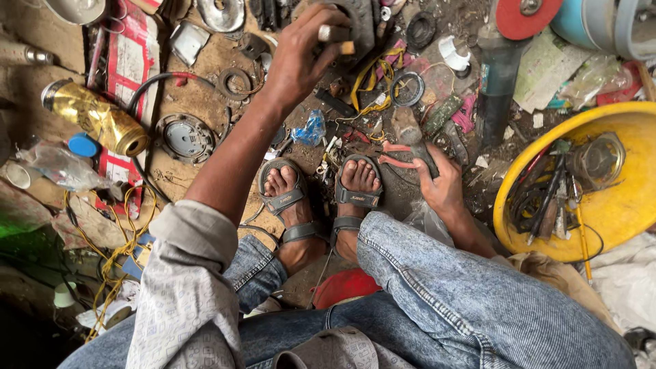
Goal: The person sits on the floor and uses a screwdriver to pry and scrape a metal part. They then use a hammer to strike the part on an anvil and an angle grinder to grind its surface, producing sparks. The person repeats these actions on the same metal component.
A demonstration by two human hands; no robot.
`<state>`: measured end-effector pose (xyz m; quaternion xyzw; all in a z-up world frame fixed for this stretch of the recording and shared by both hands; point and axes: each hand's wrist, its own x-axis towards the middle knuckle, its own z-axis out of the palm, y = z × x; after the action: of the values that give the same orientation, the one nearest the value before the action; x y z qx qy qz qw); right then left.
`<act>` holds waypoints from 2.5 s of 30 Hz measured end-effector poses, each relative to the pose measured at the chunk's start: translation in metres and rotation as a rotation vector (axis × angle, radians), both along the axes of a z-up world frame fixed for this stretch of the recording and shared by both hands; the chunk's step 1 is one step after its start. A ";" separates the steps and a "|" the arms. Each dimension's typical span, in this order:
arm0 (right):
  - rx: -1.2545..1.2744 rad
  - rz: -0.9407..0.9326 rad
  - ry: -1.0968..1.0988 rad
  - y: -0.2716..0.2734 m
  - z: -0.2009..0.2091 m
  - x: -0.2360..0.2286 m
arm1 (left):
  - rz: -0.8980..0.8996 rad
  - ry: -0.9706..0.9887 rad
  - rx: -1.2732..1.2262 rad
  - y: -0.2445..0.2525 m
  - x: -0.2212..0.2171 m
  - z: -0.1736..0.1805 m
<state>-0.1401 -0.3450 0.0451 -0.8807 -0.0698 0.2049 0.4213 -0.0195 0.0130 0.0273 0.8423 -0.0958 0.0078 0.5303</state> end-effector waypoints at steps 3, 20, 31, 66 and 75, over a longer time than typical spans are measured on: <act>0.012 -0.018 -0.015 0.003 0.005 0.005 | -0.031 -0.056 0.090 -0.005 -0.004 -0.007; 0.039 -0.013 0.026 -0.009 -0.010 -0.002 | -0.047 -0.237 0.416 -0.020 -0.013 -0.048; 0.138 0.096 -0.259 0.022 0.043 0.035 | -0.088 -0.284 0.519 -0.023 -0.003 -0.050; 0.290 0.147 -0.176 0.042 0.054 0.053 | 0.071 -0.173 0.249 -0.022 0.005 -0.028; -0.081 -0.108 0.084 -0.012 0.017 -0.012 | 0.153 -0.049 -0.018 -0.026 -0.005 -0.056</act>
<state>-0.1519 -0.3570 0.0625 -0.8901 0.0039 0.2212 0.3985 -0.0248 -0.0131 -0.0282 0.8420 -0.0439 0.0699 0.5331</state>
